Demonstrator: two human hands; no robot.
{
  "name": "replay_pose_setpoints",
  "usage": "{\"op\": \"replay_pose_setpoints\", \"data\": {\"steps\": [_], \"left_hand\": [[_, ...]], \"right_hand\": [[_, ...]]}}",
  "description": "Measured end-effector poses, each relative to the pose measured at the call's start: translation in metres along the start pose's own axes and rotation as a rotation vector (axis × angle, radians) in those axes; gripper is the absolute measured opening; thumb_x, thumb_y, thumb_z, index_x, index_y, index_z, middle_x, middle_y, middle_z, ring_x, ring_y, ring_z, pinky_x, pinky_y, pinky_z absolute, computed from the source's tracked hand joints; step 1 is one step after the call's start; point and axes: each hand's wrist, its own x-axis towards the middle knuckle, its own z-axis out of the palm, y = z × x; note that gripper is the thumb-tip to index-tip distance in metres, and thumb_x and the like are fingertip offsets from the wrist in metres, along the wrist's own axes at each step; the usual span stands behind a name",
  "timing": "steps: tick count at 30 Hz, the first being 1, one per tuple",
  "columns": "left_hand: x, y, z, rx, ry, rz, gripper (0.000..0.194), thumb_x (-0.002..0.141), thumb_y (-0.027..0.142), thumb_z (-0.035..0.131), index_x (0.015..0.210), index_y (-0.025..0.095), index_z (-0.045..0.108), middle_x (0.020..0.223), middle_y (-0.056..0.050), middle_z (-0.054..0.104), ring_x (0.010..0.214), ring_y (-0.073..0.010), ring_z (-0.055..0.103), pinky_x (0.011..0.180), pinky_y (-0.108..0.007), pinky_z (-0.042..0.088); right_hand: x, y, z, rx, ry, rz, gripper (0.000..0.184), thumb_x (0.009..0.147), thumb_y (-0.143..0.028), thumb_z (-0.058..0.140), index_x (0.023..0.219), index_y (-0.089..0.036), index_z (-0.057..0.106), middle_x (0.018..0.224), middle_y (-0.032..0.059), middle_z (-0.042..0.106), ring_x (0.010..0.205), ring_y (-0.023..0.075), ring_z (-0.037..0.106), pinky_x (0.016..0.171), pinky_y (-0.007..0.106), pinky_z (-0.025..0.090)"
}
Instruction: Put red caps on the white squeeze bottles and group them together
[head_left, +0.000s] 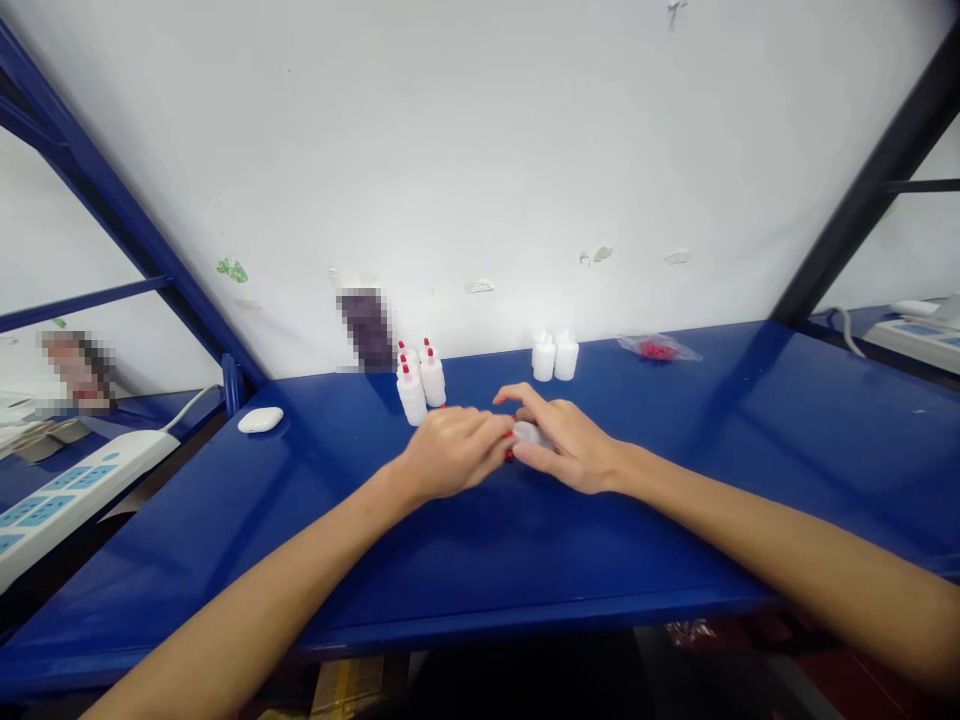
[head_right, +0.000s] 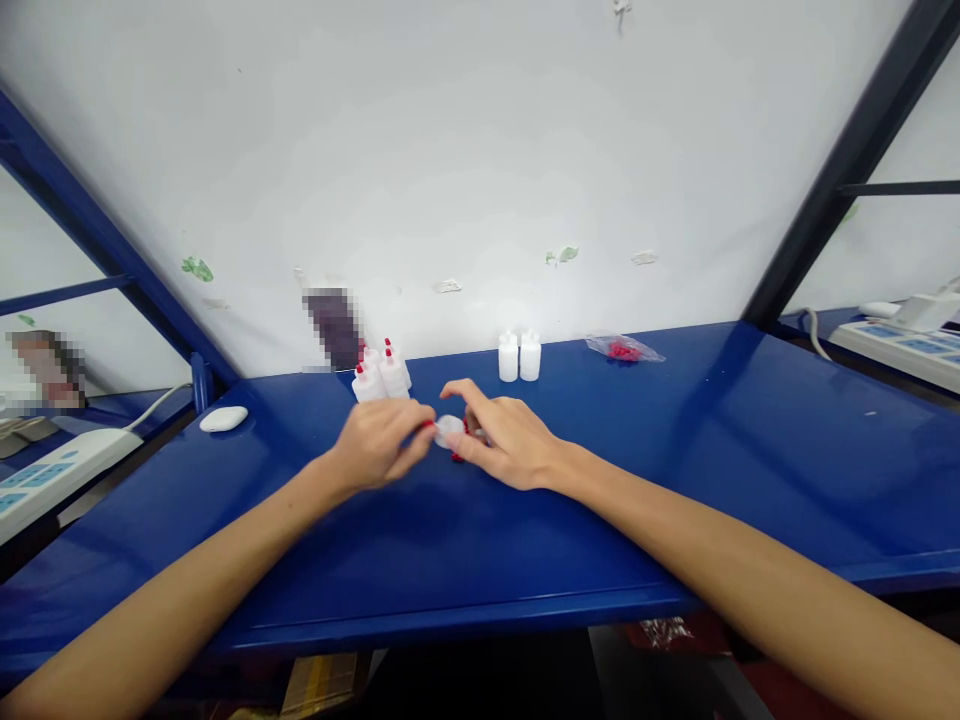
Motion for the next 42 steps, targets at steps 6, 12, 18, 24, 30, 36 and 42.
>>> {"op": "replay_pose_setpoints", "data": {"steps": [6,12,18,24,30,36,42], "left_hand": [[-0.010,-0.053,-0.023,0.280,-0.120,-0.172,0.022,0.094,0.030,0.049,0.083,0.016,0.062,0.083,-0.008,0.064,0.071,-0.0193,0.056,0.064,-0.033,0.042],[-0.021,-0.063,-0.017,0.289,-0.309,-0.189,0.021,0.092,0.027,0.050,0.092,0.016,0.069,0.116,-0.016,0.061,0.101,-0.0301,0.055,0.083,-0.046,0.043],[-0.025,-0.062,-0.011,0.273,-0.359,-0.210,0.023,0.091,0.028,0.050,0.090,0.016,0.070,0.125,-0.018,0.058,0.112,-0.0350,0.052,0.089,-0.054,0.040],[-0.027,-0.065,-0.011,0.205,-0.287,-0.259,0.019,0.087,0.027,0.056,0.097,0.018,0.070,0.127,-0.017,0.057,0.114,-0.0349,0.051,0.090,-0.052,0.040],[-0.023,-0.057,-0.011,0.204,-0.142,-0.180,0.016,0.086,0.022,0.055,0.098,0.019,0.066,0.113,-0.012,0.065,0.098,-0.0263,0.060,0.084,-0.043,0.038],[-0.011,-0.027,-0.012,0.110,0.058,-0.069,0.010,0.084,0.017,0.054,0.088,0.020,0.063,0.077,0.000,0.066,0.066,-0.0134,0.059,0.080,-0.037,0.035],[-0.008,-0.003,0.001,-0.017,0.023,0.009,0.011,0.087,0.018,0.052,0.094,0.018,0.061,0.065,0.002,0.061,0.055,-0.0112,0.054,0.067,-0.031,0.042]], "right_hand": [[0.004,0.014,-0.004,-0.034,0.116,0.158,0.027,0.096,-0.037,0.045,0.116,-0.021,0.051,0.069,-0.0039,0.056,0.061,0.0126,0.052,0.059,0.025,0.035],[0.006,0.020,-0.002,-0.226,0.127,0.257,0.029,0.087,-0.048,0.056,0.086,-0.020,0.062,0.064,-0.0038,0.058,0.056,0.0106,0.049,0.058,0.025,0.031],[0.005,0.021,-0.014,-0.287,0.063,0.271,0.020,0.084,-0.034,0.053,0.090,-0.019,0.064,0.068,-0.0022,0.060,0.058,0.0110,0.049,0.059,0.025,0.030],[0.003,0.021,-0.024,-0.276,-0.219,0.119,0.012,0.077,-0.027,0.059,0.086,-0.019,0.063,0.069,-0.0017,0.059,0.059,0.0114,0.049,0.058,0.026,0.030],[0.004,0.022,-0.020,-0.278,-0.251,0.081,0.013,0.079,-0.025,0.060,0.089,-0.021,0.068,0.069,-0.0024,0.059,0.058,0.0116,0.049,0.057,0.026,0.030],[0.004,0.022,-0.017,-0.252,-0.258,0.091,0.013,0.082,-0.024,0.059,0.087,-0.021,0.071,0.066,-0.0019,0.061,0.056,0.0116,0.049,0.056,0.026,0.031],[0.007,0.013,-0.009,0.252,-0.088,0.231,0.016,0.084,-0.033,0.061,0.085,-0.017,0.065,0.057,-0.0049,0.053,0.050,0.0089,0.045,0.053,0.023,0.037]]}}
